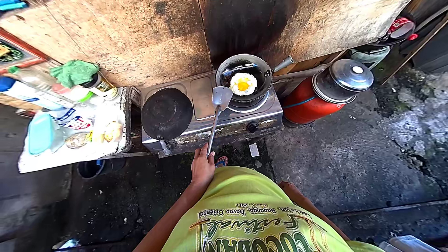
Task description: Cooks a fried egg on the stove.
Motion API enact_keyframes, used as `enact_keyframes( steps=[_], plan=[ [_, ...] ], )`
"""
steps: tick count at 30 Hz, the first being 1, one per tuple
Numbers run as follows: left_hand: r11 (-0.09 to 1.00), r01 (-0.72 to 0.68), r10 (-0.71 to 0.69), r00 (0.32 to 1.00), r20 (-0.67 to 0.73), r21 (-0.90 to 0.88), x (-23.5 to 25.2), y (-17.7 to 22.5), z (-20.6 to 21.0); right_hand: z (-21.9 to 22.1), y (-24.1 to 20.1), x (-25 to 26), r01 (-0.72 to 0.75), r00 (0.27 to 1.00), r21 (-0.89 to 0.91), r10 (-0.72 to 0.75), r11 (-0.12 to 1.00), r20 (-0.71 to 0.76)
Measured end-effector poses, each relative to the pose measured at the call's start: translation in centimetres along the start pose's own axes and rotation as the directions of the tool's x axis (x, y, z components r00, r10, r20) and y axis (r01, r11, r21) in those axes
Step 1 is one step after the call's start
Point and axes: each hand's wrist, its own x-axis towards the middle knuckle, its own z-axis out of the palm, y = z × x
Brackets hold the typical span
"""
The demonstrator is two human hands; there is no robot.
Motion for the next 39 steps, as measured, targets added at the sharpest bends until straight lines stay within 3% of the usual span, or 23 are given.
enact_keyframes(
  steps=[39],
  plan=[
    [0.989, -0.064, 0.057, 0.997, -0.054, -0.13, -0.3, -1.2, 0.7, 0.5, 0.0, 0.8, 0.01, 1.0, 0.014, -0.01, 1.0, -0.005]
  ],
)
